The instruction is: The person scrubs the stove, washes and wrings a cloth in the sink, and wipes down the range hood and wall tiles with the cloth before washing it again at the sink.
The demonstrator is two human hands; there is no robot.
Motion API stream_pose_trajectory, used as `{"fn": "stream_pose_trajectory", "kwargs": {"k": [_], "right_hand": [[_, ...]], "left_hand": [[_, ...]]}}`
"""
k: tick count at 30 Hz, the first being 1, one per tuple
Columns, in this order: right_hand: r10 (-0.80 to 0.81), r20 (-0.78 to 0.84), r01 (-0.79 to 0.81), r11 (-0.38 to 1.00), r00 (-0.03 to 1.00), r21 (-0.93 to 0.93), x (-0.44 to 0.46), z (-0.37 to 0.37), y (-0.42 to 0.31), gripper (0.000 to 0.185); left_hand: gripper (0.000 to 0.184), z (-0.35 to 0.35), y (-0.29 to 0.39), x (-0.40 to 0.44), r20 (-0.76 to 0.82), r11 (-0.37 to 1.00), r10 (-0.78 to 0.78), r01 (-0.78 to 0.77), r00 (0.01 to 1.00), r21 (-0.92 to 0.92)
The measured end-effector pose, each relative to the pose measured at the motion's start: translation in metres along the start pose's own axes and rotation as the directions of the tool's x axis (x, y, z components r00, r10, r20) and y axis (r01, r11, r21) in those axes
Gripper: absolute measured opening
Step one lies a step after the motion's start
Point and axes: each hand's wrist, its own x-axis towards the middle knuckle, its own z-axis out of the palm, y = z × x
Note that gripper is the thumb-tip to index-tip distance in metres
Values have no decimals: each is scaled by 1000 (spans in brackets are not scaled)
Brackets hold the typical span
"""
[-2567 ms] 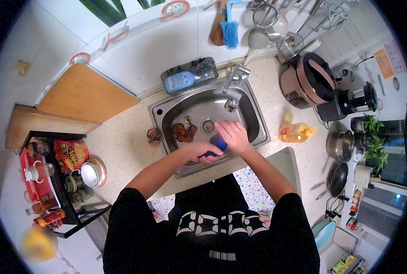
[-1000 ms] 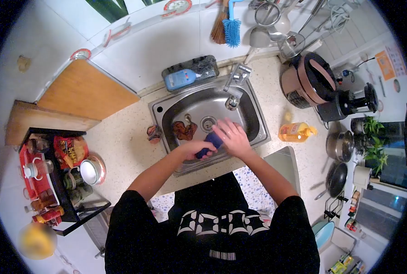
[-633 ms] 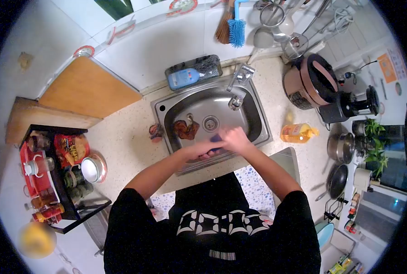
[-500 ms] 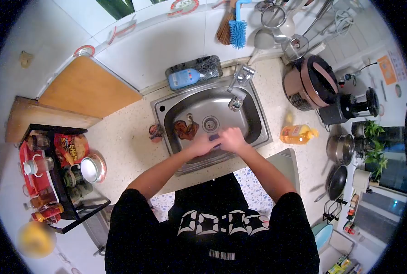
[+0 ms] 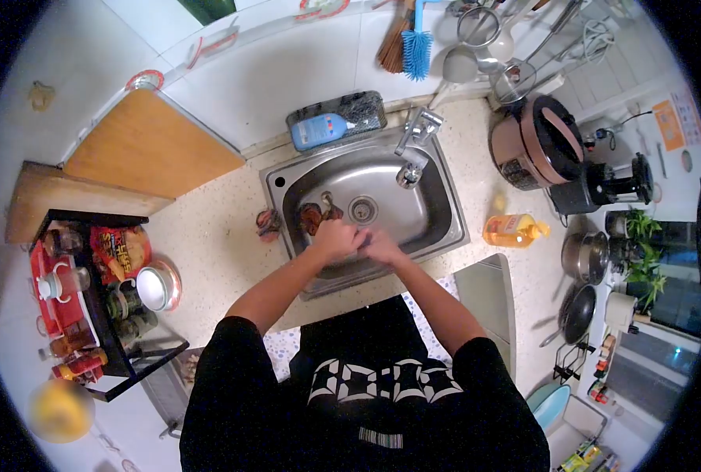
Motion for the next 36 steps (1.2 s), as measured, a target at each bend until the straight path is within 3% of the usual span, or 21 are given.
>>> {"fn": "stream_pose_trajectory", "kwargs": {"k": [2,5,8,14,17,18,20,23,26,29,32,35,36], "right_hand": [[141,55,-145,987,988,74,1,1,1,25],[186,110,-206,955,976,211,-16,-8,-37,29],[272,119,-290,941,955,174,-7,-2,-20,25],[289,220,-333,921,932,204,0,3,-2,30],[178,71,-182,982,981,54,-21,-6,-42,26],[79,-74,-92,976,994,-196,-21,-7,-43,25],[-213,-255,-11,748,943,-663,-22,-10,-45,25],[-287,-303,-17,700,909,-714,-26,-21,-62,22],[-228,-287,-36,722,930,-691,-19,-19,-57,26],[-6,24,19,795,1000,-606,8,-15,-15,31],[-36,177,52,995,983,-88,4,-11,-10,38],[78,59,-77,997,995,-20,-3,0,-15,51],[26,-104,-36,995,994,-97,-11,0,-27,53]], "left_hand": [[61,-1,-2,0,-2,1000,10,-10,1000,-5],[60,1,-2,-1,15,1000,8,-9,1000,8],[60,7,-7,-2,27,1000,-4,3,1000,31],[59,7,-6,-3,65,999,-36,35,997,28],[61,3,-5,-1,75,990,-130,133,989,-36],[62,6,-5,-1,66,980,-171,176,983,-88],[63,12,-6,-2,55,946,-254,260,966,-193],[68,-7,22,-4,36,872,-401,393,916,-293],[65,-29,38,-3,35,927,-364,366,931,-86],[61,-24,28,-7,-10,976,-216,216,976,8],[55,-9,16,-13,-57,989,-137,140,989,39],[56,-14,15,-13,-72,981,-187,190,980,38],[58,-14,15,-11,-77,964,-263,259,962,-51]]}}
